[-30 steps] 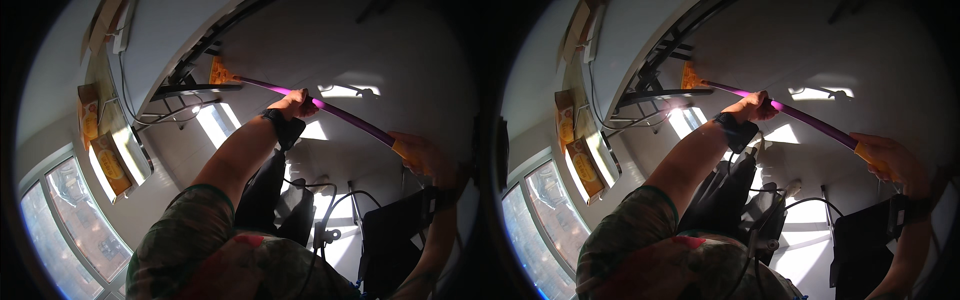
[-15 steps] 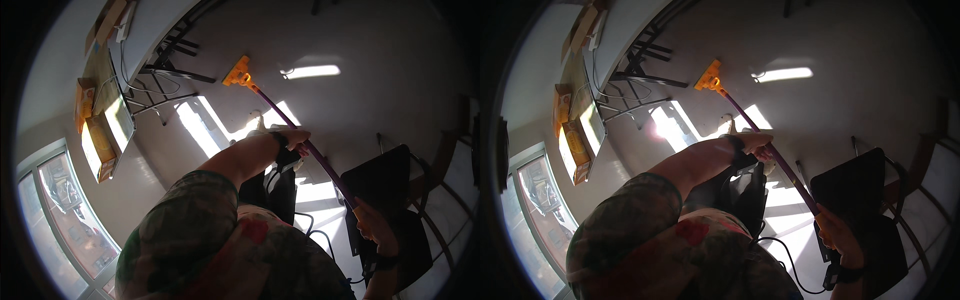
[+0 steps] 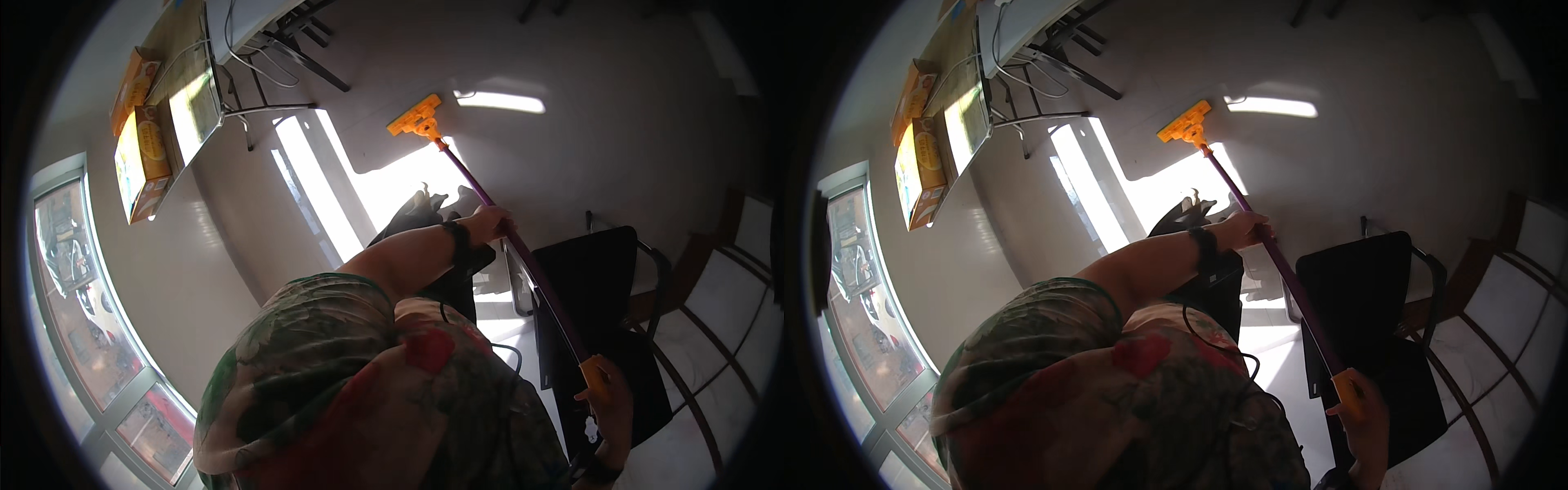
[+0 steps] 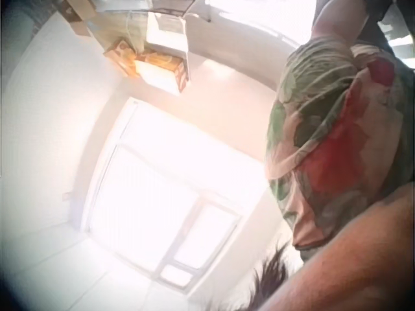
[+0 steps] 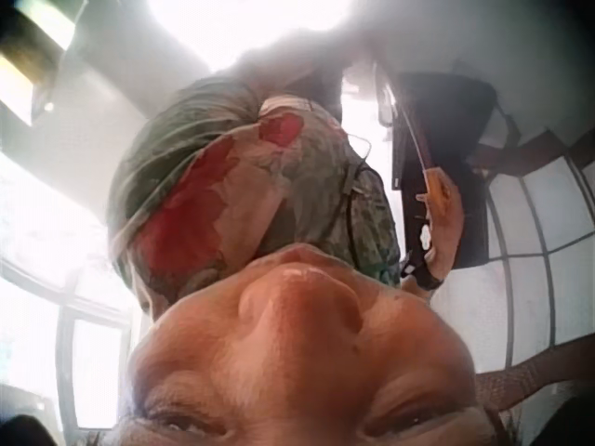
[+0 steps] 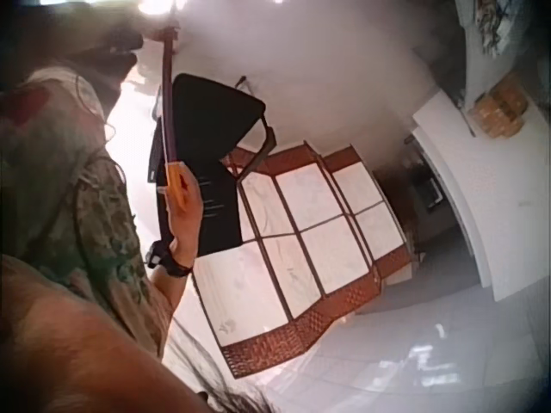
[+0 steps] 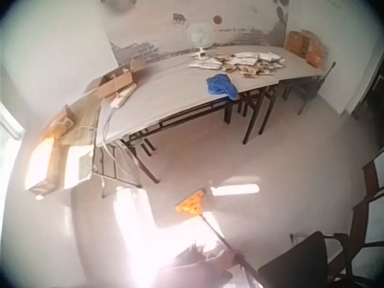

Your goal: The person mops the tiled floor of an office and a restroom using a sponge mop, then cleans the mop head in a sink.

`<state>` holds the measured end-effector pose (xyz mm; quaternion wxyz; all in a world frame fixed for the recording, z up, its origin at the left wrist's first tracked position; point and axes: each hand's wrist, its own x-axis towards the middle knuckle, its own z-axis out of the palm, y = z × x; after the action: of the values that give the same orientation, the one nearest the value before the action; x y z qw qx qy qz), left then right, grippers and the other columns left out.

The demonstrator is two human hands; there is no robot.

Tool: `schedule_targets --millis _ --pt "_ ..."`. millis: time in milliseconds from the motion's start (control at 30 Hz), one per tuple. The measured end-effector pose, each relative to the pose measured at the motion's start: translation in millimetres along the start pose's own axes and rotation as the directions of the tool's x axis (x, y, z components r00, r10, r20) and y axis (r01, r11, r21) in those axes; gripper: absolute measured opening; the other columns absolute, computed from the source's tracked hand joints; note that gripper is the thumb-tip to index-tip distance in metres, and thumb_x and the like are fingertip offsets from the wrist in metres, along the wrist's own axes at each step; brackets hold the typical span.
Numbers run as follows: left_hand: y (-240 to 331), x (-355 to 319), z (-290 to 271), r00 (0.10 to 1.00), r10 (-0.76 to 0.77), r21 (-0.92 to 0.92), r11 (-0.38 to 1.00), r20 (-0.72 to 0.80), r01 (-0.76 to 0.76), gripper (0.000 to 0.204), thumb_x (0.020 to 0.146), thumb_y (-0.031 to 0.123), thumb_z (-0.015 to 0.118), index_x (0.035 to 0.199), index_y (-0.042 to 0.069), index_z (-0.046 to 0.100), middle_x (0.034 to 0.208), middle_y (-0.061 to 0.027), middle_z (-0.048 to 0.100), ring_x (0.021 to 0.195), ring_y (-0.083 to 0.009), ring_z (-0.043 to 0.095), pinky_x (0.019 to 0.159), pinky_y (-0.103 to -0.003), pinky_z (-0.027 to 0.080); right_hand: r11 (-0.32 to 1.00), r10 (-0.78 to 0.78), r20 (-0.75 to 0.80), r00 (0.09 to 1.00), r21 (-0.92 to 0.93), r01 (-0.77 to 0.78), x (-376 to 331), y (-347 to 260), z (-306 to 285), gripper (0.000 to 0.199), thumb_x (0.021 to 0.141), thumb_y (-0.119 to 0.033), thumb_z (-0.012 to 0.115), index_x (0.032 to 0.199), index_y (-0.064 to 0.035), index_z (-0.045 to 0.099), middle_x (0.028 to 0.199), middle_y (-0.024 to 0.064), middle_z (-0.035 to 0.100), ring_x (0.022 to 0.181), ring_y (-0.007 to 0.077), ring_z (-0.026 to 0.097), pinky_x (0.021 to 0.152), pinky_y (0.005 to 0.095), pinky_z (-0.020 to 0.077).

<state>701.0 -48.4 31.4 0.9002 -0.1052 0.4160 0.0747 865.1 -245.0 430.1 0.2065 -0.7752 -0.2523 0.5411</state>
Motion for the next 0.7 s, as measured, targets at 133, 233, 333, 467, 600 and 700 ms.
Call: schedule_targets --millis 133,233,333,467,600,700 --pt "32 -35 33 0.982 0.106 -0.086 0.989 -0.159 -0.12 0.009 0.079 0.0 0.051 0.087 0.002 0.047 0.069 -0.012 0.052 0.059 -0.0261 0.057 0.058 -0.038 0.053 0.996 0.001 -0.06 0.998 -0.085 -0.006 10 -57 -7 0.039 0.071 -0.003 0.064 0.108 0.0002 0.052 0.098 0.0159 0.058 0.06 0.012 0.06 0.045 0.0164 0.0433" --pt "59 -69 35 0.975 0.196 -0.186 0.959 -0.104 -0.212 0.011 0.083 0.003 0.047 0.092 -0.003 0.044 0.079 -0.0148 0.052 0.07 -0.0294 0.058 0.066 -0.04 0.053 0.98 -0.191 0.005 0.982 -0.049 0.191 21 -90 -7 0.036 0.071 -0.008 0.067 0.105 -0.0035 0.053 0.109 0.0177 0.057 0.075 0.0211 0.065 0.044 0.0169 0.0439" --pt "102 -108 8 0.941 0.306 -0.227 0.915 -0.144 -0.332 0.013 0.085 0.005 0.045 0.094 -0.005 0.042 0.082 -0.015 0.05 0.074 -0.0286 0.056 0.072 -0.04 0.051 0.952 -0.283 0.056 0.958 -0.104 0.287 50 -134 21 0.037 0.075 -0.015 0.067 0.107 -0.0037 0.051 0.111 0.0175 0.056 0.081 0.0222 0.065 0.052 0.0231 0.0521" --pt "174 -165 -53 0.926 0.339 -0.411 0.83 -0.166 -0.377 0.011 0.09 0.007 0.037 0.093 -0.003 0.041 0.086 -0.0138 0.048 0.078 -0.0226 0.052 0.082 -0.035 0.046 0.829 -0.56 0.153 0.814 0.121 0.547 105 -182 71 0.031 0.076 -0.015 0.067 0.101 -0.0043 0.051 0.115 0.0192 0.053 0.089 0.0252 0.062 0.069 0.0288 0.0532" --pt "218 -203 -108 0.929 0.346 -0.437 0.821 -0.13 -0.367 0.009 0.089 0.007 0.037 0.089 -0.001 0.042 0.082 -0.0119 0.049 0.077 -0.0218 0.052 0.08 -0.033 0.045 0.64 -0.768 0.171 0.617 0.15 0.754 156 -219 132 0.03 0.075 -0.017 0.068 0.098 -0.0065 0.052 0.11 0.0167 0.055 0.095 0.021 0.054 0.083 0.0283 0.0432" --pt "233 -213 -141 0.935 0.297 -0.544 0.76 -0.194 -0.355 0.009 0.088 0.009 0.039 0.088 0.0 0.041 0.082 -0.0109 0.05 0.079 -0.0208 0.053 0.08 -0.034 0.046 0.587 -0.805 0.271 0.528 0.232 0.776 181 -261 170 0.021 0.076 -0.019 0.067 0.085 -0.0096 0.05 0.101 0.0123 0.056 0.09 0.0183 0.053 0.087 0.0304 0.0395"
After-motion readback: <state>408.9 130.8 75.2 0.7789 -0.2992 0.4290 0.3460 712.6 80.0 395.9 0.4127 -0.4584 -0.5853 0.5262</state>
